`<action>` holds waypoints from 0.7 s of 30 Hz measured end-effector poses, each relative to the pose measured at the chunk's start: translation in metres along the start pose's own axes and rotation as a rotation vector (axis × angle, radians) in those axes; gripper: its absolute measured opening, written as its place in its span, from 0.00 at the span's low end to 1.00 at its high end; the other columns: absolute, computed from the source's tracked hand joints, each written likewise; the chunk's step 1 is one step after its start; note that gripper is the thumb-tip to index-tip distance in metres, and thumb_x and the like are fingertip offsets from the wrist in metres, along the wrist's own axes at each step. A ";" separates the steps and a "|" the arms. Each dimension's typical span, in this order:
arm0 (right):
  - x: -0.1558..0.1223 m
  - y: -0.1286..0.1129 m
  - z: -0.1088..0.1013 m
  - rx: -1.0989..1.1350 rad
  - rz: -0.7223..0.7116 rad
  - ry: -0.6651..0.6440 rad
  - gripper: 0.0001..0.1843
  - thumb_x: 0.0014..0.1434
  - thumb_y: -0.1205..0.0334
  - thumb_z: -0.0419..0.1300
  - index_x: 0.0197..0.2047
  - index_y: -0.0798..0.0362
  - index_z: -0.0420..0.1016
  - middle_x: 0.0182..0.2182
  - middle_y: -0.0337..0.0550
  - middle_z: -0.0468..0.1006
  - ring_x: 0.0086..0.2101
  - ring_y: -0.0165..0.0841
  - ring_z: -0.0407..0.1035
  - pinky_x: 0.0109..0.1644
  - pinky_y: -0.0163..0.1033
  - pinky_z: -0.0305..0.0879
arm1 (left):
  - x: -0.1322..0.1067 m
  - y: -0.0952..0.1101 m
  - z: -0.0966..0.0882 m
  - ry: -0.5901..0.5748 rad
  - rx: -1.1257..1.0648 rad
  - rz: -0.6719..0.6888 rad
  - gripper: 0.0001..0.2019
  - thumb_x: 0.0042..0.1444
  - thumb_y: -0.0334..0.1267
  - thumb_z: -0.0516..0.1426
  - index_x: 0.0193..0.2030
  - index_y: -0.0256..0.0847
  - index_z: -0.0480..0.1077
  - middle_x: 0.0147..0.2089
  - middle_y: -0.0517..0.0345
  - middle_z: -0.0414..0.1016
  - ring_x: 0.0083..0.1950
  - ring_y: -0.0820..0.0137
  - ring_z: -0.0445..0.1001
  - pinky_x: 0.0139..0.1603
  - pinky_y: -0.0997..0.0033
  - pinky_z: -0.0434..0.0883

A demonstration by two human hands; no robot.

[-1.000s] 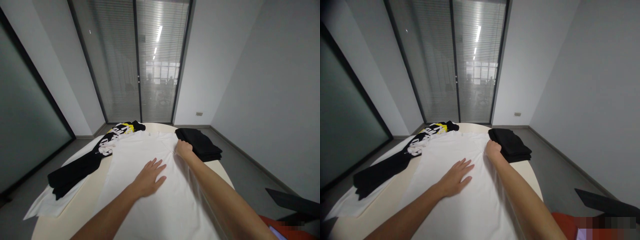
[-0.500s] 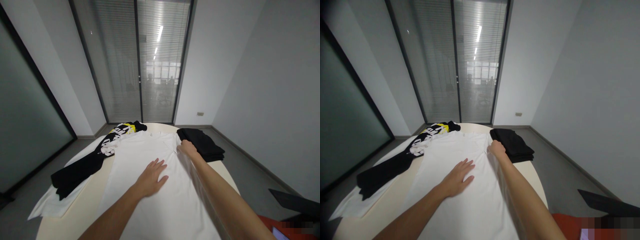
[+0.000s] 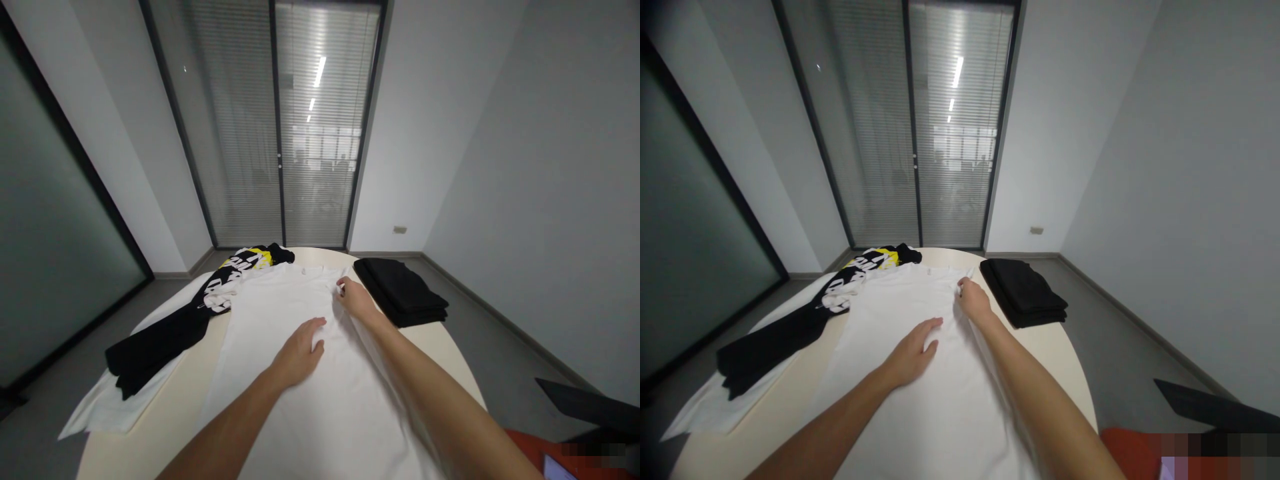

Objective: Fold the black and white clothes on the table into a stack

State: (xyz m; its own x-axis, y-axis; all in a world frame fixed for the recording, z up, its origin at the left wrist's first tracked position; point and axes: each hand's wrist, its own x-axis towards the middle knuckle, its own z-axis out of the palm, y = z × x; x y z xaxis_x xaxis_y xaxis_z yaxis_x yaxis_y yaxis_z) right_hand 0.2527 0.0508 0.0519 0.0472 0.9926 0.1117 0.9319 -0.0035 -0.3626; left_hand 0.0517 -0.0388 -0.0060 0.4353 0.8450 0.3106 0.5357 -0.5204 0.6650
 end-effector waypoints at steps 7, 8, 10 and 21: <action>-0.010 -0.004 0.019 0.147 -0.397 -0.023 0.21 0.60 0.68 0.60 0.56 0.51 0.70 0.44 0.45 0.80 0.39 0.34 0.74 0.45 0.36 0.64 | 0.002 -0.002 0.001 0.051 -0.065 -0.010 0.21 0.59 0.29 0.52 0.60 0.38 0.65 0.59 0.45 0.72 0.63 0.60 0.70 0.67 0.53 0.65; -0.010 -0.003 0.022 0.178 -0.422 -0.056 0.21 0.60 0.68 0.60 0.57 0.51 0.69 0.43 0.45 0.81 0.38 0.34 0.74 0.44 0.37 0.64 | 0.003 -0.002 0.001 0.057 -0.060 0.000 0.19 0.59 0.29 0.52 0.58 0.38 0.66 0.58 0.45 0.73 0.61 0.61 0.70 0.66 0.54 0.66; -0.009 0.000 0.029 0.251 -0.440 -0.121 0.21 0.61 0.66 0.60 0.58 0.52 0.69 0.42 0.45 0.82 0.39 0.35 0.75 0.45 0.37 0.66 | 0.002 -0.002 0.000 0.059 -0.037 0.034 0.17 0.58 0.27 0.52 0.55 0.39 0.68 0.55 0.47 0.73 0.59 0.61 0.71 0.64 0.55 0.68; -0.002 0.036 0.029 0.731 -0.373 -0.413 0.22 0.55 0.74 0.58 0.53 0.54 0.73 0.50 0.52 0.80 0.41 0.32 0.75 0.41 0.36 0.72 | 0.004 0.027 -0.003 -0.268 0.322 0.462 0.25 0.63 0.26 0.51 0.66 0.45 0.63 0.69 0.53 0.65 0.68 0.59 0.62 0.67 0.54 0.63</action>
State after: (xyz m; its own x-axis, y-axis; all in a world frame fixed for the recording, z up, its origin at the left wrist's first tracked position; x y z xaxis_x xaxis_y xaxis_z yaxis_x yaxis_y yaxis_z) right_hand 0.2757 0.0517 0.0123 -0.4742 0.8790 0.0499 0.3955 0.2632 -0.8800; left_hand 0.0661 -0.0492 0.0151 0.8182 0.4853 0.3083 0.4219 -0.8710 0.2515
